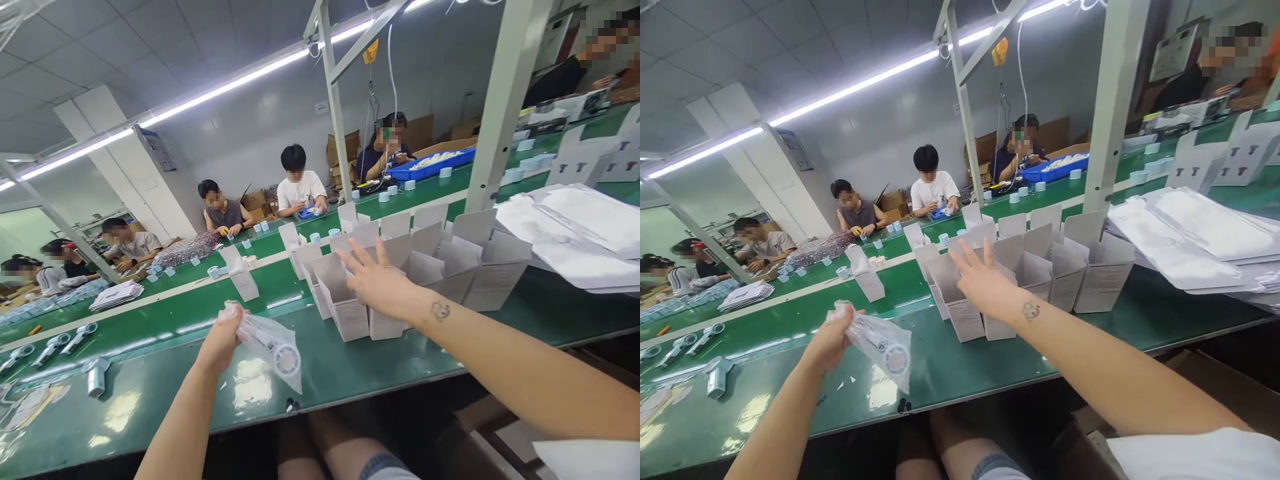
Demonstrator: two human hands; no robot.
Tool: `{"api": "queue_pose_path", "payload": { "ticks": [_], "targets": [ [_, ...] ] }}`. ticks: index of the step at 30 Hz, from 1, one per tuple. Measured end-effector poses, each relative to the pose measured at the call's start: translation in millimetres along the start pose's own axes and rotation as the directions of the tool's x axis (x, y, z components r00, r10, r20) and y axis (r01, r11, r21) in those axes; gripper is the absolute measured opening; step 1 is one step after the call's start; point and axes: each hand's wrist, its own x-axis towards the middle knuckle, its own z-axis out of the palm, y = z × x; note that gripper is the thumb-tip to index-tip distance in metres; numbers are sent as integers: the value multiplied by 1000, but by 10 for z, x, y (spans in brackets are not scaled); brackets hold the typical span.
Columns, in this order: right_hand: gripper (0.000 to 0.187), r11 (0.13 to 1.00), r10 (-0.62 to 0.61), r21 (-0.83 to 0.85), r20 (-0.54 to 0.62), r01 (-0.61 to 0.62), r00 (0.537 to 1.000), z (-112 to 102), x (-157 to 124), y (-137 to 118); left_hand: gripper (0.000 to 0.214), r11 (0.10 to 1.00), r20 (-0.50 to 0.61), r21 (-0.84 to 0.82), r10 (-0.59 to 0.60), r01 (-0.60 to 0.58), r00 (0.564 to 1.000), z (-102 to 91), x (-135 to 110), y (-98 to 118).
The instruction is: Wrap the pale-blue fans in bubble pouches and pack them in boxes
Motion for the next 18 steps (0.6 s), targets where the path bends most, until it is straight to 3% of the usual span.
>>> {"api": "queue_pose_path", "payload": {
  "ticks": [3, 5, 6, 8, 10, 14, 18],
  "targets": [
    [13, 993, -94, 66, -30, 96, 995, -86, 5, -40, 51, 1000, 52, 11, -8, 8, 999, -60, -47, -6],
    [5, 982, -156, 104, -35, 159, 987, -114, 4, -61, 48, 997, 44, -8, 71, -71, 997, -120, -122, 47],
    [12, 975, -180, 125, -20, 181, 983, -109, 12, -69, 47, 992, 29, -19, 124, -124, 992, -148, -163, 90],
    [37, 963, -207, 182, 27, 198, 978, -66, 49, -83, 43, 970, -19, -38, 240, -240, 971, -191, -244, 195],
    [49, 948, -200, 267, 74, 173, 977, -3, 99, -99, 39, 935, -93, -78, 340, -347, 936, -221, -318, 312],
    [40, 891, -167, 445, 142, 88, 976, 69, 156, -151, 40, 858, -279, -206, 409, -470, 869, -286, -460, 525],
    [34, 863, -212, 487, 106, 135, 971, 1, 143, -341, 33, 813, -369, -217, 444, -540, 817, -319, -573, 691]
  ]
}}
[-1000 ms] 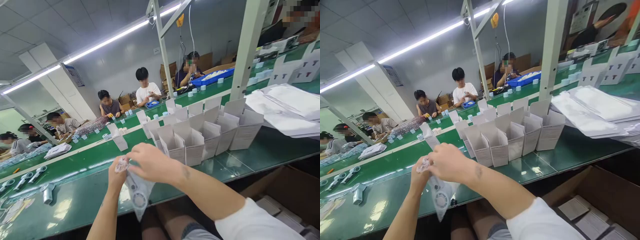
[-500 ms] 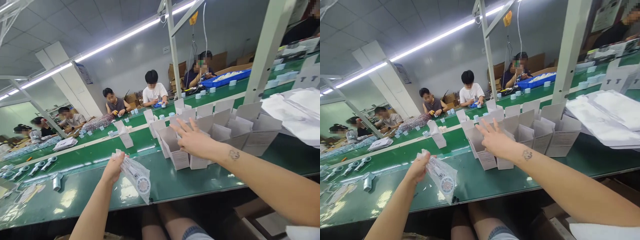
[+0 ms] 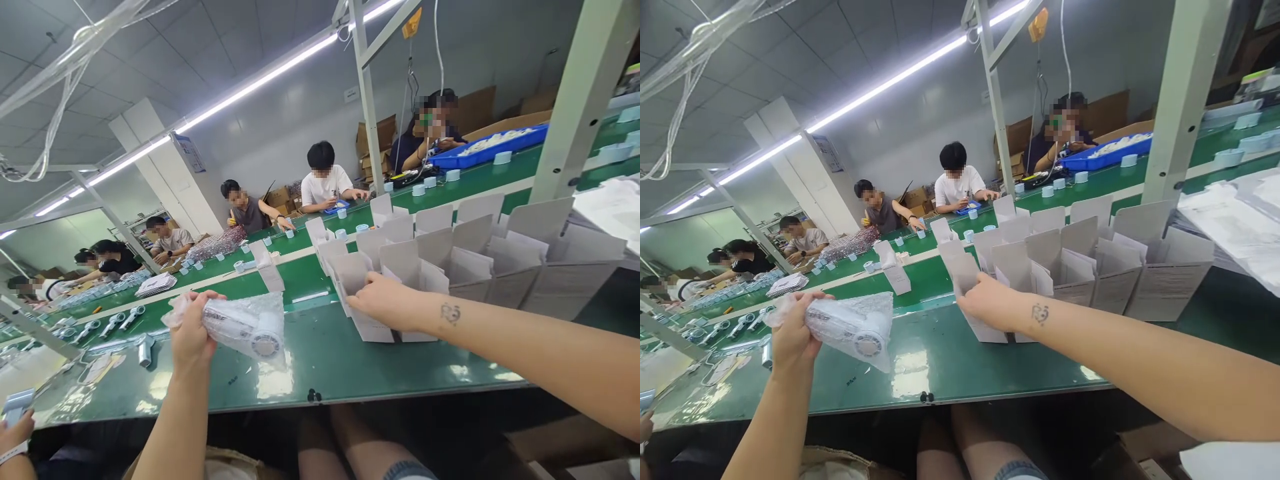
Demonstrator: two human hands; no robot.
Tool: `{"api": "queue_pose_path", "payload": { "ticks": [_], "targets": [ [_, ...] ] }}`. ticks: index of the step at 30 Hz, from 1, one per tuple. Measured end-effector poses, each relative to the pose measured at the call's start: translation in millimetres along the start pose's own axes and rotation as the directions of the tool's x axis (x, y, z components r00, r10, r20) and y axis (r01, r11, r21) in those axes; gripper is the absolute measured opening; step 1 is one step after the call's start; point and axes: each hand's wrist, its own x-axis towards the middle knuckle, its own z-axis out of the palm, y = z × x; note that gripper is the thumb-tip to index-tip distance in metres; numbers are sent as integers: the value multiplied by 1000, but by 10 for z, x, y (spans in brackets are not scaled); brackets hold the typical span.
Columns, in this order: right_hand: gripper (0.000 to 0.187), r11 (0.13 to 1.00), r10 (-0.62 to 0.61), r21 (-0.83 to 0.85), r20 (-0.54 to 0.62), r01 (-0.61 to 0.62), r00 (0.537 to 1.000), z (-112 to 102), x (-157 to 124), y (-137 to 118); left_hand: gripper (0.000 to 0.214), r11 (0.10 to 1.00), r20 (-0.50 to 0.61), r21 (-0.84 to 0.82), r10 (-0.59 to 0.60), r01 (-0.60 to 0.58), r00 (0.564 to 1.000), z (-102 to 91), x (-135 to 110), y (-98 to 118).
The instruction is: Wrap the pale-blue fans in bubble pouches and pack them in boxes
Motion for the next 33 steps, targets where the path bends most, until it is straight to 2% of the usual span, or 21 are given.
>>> {"api": "queue_pose_path", "payload": {
  "ticks": [4, 7, 9, 11, 14, 16, 17, 18, 20, 21, 23, 24, 25, 26, 28, 30, 31, 32, 33],
  "targets": [
    [37, 992, -118, 33, -41, 119, 992, 116, 130, -391, 32, 982, -48, -166, 82, -88, 996, 207, 0, 28],
    [41, 971, -224, 63, -78, 229, 971, 298, 287, -686, 31, 959, -67, -254, 115, -128, 991, 449, 4, -115],
    [41, 949, -299, 64, -130, 309, 945, 425, 357, -819, 29, 955, -64, -253, 145, -157, 987, 550, 3, -264],
    [38, 926, -361, 46, -185, 375, 914, 524, 373, -867, 28, 962, -58, -195, 183, -191, 981, 551, -3, -413],
    [32, 888, -437, 24, -274, 460, 857, 604, 319, -770, 28, 966, -83, -95, 232, -239, 969, 386, -15, -558],
    [27, 896, -396, 44, -371, 442, 840, 617, 284, -635, 28, 965, -86, -64, 250, -256, 964, 254, -19, -580],
    [23, 915, -329, 88, -402, 394, 854, 614, 280, -565, 27, 964, -80, -56, 256, -260, 963, 209, -20, -571],
    [27, 930, -248, 156, -402, 333, 881, 607, 290, -502, 27, 963, -72, -51, 260, -264, 963, 185, -21, -553],
    [54, 915, -131, 333, -288, 227, 949, 587, 348, -412, 25, 961, -63, -53, 269, -273, 961, 208, -24, -502],
    [66, 886, -117, 421, -204, 195, 972, 580, 388, -387, 24, 957, -63, -56, 280, -283, 958, 249, -26, -477],
    [79, 820, -123, 552, -88, 151, 988, 581, 469, -368, 21, 936, -55, -39, 348, -350, 936, 354, -37, -448],
    [81, 798, -109, 589, -68, 128, 992, 591, 501, -367, 19, 907, -41, -10, 421, -421, 906, 401, -47, -448],
    [82, 787, -79, 609, -59, 99, 995, 607, 524, -365, 16, 858, -9, 31, 513, -513, 858, 433, -62, -458],
    [82, 785, -41, 616, -54, 65, 998, 628, 537, -359, 12, 790, 53, 79, 606, -608, 794, 447, -80, -476],
    [82, 790, 29, 613, -38, 0, 999, 676, 539, -329, 11, 627, 264, 139, 723, -767, 639, 414, -126, -519],
    [82, 787, 69, 617, -34, -33, 997, 723, 528, -282, 17, 520, 516, 105, 700, -848, 494, 329, -164, -529],
    [83, 776, 69, 630, -41, -28, 997, 744, 525, -258, 21, 502, 628, 72, 649, -862, 430, 287, -169, -510],
    [85, 760, 56, 650, -50, -11, 997, 764, 524, -237, 23, 502, 724, 53, 576, -863, 380, 258, -161, -474],
    [86, 736, 37, 677, -62, 15, 997, 783, 529, -220, 23, 517, 801, 60, 485, -854, 350, 250, -138, -426]
  ]
}}
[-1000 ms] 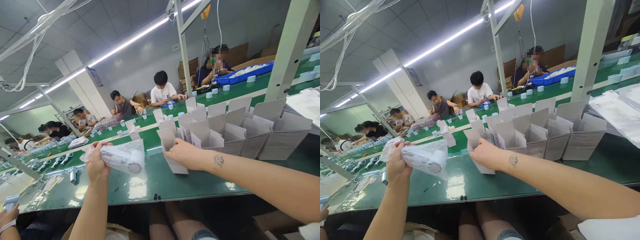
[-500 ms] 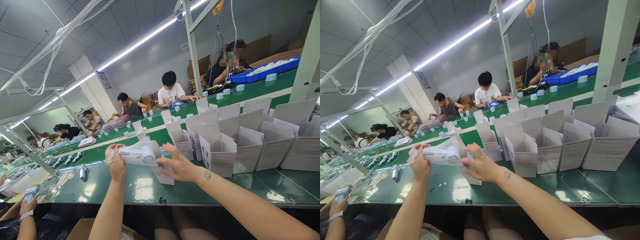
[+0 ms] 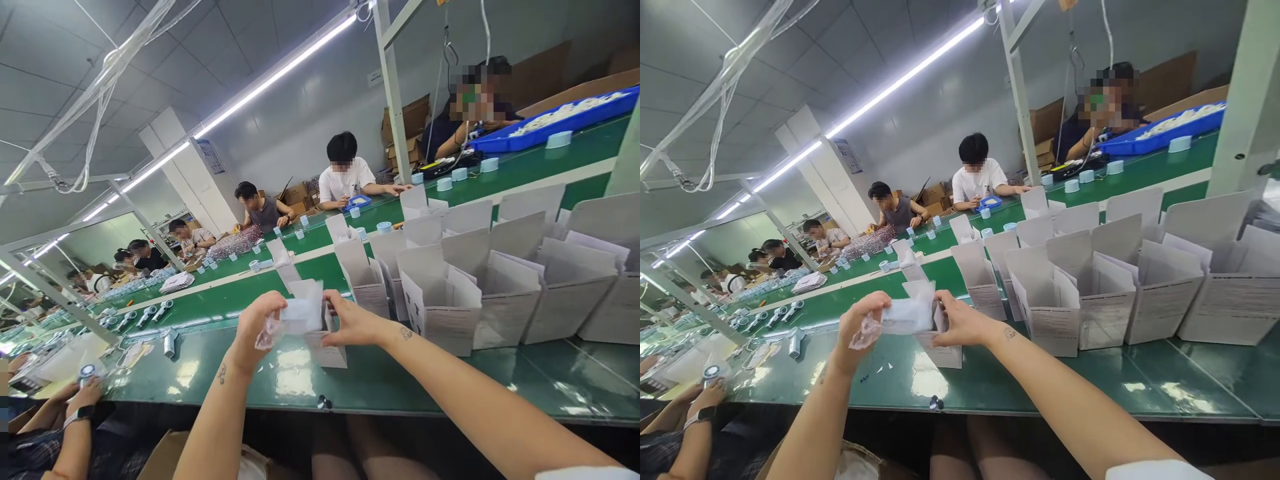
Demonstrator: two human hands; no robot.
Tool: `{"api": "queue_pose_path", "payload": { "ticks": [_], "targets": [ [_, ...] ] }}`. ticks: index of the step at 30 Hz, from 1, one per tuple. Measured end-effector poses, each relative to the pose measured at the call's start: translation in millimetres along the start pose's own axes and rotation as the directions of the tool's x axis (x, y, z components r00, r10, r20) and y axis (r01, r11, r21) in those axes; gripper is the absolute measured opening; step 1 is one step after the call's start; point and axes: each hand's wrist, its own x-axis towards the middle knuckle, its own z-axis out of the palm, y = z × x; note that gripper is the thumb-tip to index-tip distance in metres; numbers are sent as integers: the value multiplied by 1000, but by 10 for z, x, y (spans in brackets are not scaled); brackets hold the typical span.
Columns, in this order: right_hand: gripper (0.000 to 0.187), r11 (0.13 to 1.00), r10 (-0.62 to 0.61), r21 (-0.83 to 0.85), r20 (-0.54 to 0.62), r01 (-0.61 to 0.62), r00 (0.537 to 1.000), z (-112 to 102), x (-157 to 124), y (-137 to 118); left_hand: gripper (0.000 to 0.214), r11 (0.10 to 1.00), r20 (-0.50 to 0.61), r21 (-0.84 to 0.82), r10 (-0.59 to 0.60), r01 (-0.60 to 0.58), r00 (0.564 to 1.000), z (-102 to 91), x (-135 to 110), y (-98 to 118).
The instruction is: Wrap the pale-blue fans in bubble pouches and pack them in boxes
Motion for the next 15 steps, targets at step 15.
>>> {"api": "queue_pose_path", "payload": {
  "ticks": [15],
  "targets": [
    [91, 974, -50, 219, -39, 58, 998, 81, -30, 133, 17, 863, 429, 500, -325, 78, 843, 530, 43, -109]
  ]
}}
